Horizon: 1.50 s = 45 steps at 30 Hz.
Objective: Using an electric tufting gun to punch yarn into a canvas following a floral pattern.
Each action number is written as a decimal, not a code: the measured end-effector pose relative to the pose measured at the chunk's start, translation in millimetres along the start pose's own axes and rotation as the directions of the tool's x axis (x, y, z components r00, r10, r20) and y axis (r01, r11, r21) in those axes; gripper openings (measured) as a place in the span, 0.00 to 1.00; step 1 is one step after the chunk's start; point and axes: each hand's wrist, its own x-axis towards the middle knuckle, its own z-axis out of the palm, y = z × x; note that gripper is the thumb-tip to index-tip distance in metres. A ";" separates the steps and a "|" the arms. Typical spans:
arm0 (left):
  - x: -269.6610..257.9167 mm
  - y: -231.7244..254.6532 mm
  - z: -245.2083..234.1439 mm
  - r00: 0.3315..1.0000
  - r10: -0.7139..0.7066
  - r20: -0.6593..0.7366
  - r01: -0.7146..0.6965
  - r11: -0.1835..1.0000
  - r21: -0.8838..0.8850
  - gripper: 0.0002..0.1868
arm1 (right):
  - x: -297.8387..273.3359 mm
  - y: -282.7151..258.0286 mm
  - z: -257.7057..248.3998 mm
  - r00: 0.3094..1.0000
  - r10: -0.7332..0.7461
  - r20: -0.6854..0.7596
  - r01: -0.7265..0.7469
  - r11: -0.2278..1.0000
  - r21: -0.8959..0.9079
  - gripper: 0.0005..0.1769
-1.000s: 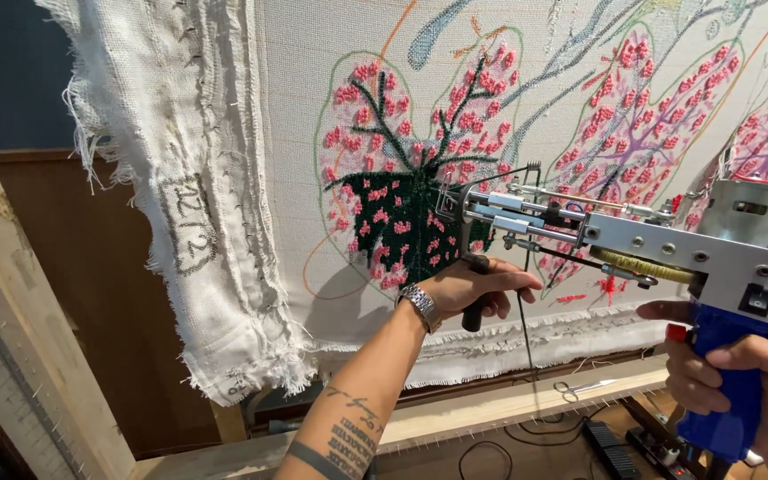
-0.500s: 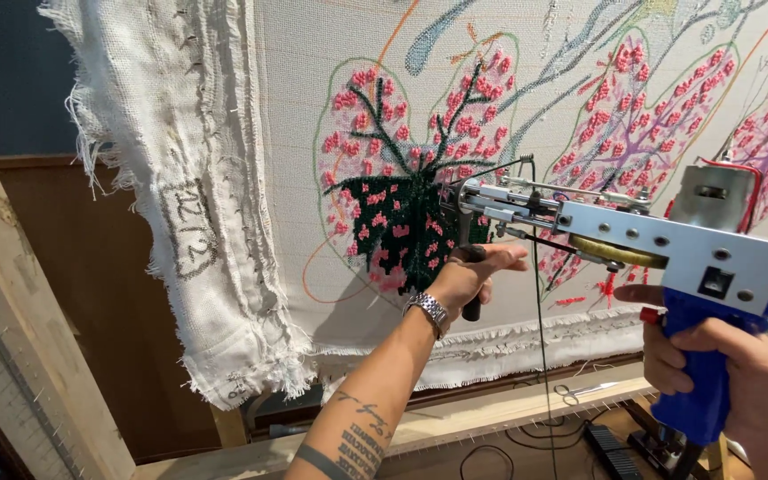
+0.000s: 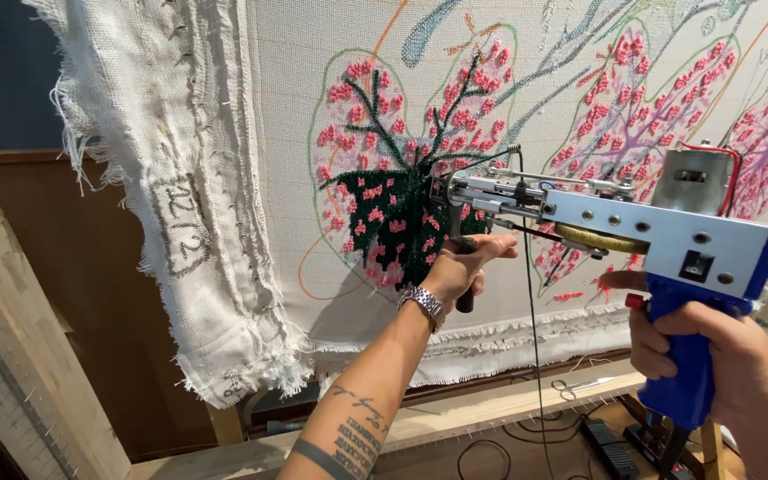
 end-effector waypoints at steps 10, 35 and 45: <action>6.0 -3.0 -10.0 0.994 -0.008 -0.107 0.009 1.000 0.011 0.18 | 13.1 -6.3 35.1 0.993 0.058 -0.104 -0.067 0.994 -0.088 0.34; 24.3 -17.4 -34.5 0.930 0.077 -0.361 -0.044 0.994 0.098 0.24 | 29.2 12.4 91.6 0.992 0.074 -0.107 -0.076 0.997 -0.014 0.28; 29.3 -9.0 -36.0 0.923 -0.017 -0.386 0.042 0.998 0.055 0.17 | 27.7 3.9 131.5 0.958 -0.030 -0.285 -0.032 0.977 -0.212 0.16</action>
